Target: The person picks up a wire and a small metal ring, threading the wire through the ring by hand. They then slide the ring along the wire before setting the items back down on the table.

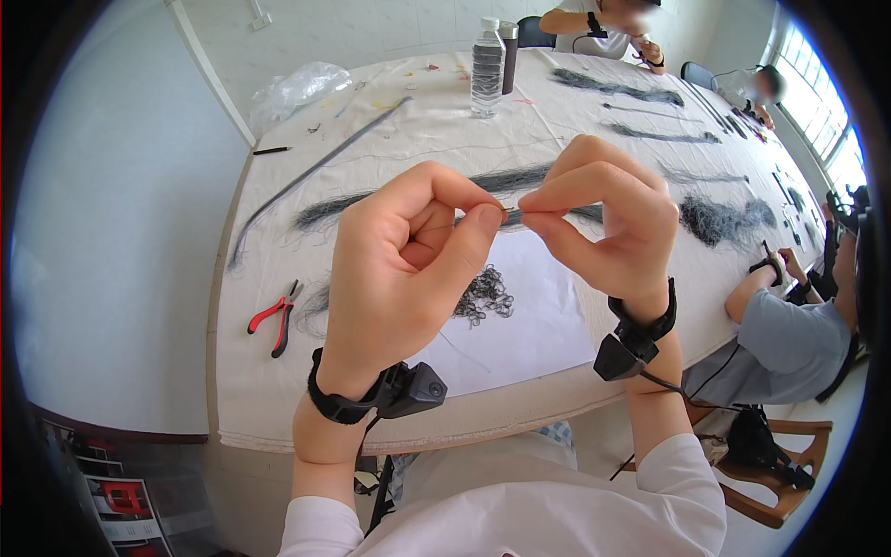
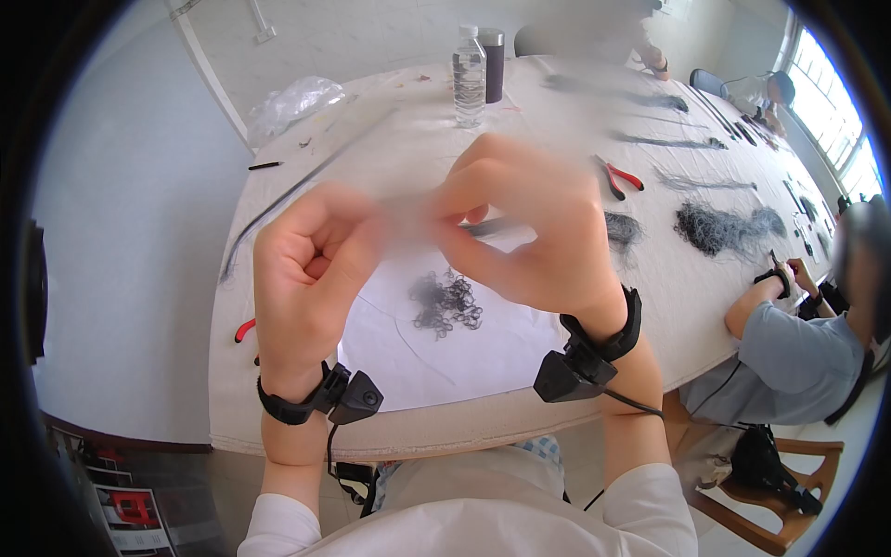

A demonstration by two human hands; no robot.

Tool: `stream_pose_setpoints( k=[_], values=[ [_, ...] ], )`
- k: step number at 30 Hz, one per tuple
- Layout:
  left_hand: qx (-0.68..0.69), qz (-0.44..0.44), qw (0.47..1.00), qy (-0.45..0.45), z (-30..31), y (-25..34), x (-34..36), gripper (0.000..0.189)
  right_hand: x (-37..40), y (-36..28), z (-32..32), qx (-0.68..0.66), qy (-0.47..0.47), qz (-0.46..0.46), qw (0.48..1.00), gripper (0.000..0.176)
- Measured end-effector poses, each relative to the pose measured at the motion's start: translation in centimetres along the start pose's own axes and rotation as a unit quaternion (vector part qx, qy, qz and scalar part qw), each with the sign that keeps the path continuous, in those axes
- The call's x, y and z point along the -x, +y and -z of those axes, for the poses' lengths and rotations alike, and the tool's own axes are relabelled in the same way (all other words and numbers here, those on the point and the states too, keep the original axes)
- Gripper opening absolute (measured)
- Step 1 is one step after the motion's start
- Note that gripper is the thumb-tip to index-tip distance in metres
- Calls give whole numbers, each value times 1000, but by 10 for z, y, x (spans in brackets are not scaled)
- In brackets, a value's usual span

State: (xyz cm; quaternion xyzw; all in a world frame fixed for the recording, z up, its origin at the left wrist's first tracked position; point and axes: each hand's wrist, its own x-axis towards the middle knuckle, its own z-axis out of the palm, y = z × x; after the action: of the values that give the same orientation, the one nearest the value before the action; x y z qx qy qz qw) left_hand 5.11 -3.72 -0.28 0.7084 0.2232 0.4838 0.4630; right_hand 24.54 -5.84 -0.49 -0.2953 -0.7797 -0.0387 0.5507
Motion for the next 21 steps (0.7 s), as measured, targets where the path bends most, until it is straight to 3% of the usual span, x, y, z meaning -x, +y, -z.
stream_pose_setpoints(
  k=[12,15,17,18,19,21],
  values=[
    [-13,-3,1000,-1,0,-2,0,6,3,-1,1,0,-72,-23,997,31],
    [-42,-39,998,26,3,-2,-1,5,8,9,-3,-114,-84,-100,985,37],
    [-34,-58,997,45,5,-4,-2,5,10,7,-19,-227,-128,-220,940,42],
    [-24,-76,995,61,6,-5,-2,5,14,6,-30,-249,-148,-205,935,32],
    [-25,-77,995,61,8,-5,-3,5,17,7,-36,-238,-203,-179,933,38],
    [-11,-68,995,78,11,-6,-3,7,18,-4,-47,-297,-247,-241,890,32]
  ],
)
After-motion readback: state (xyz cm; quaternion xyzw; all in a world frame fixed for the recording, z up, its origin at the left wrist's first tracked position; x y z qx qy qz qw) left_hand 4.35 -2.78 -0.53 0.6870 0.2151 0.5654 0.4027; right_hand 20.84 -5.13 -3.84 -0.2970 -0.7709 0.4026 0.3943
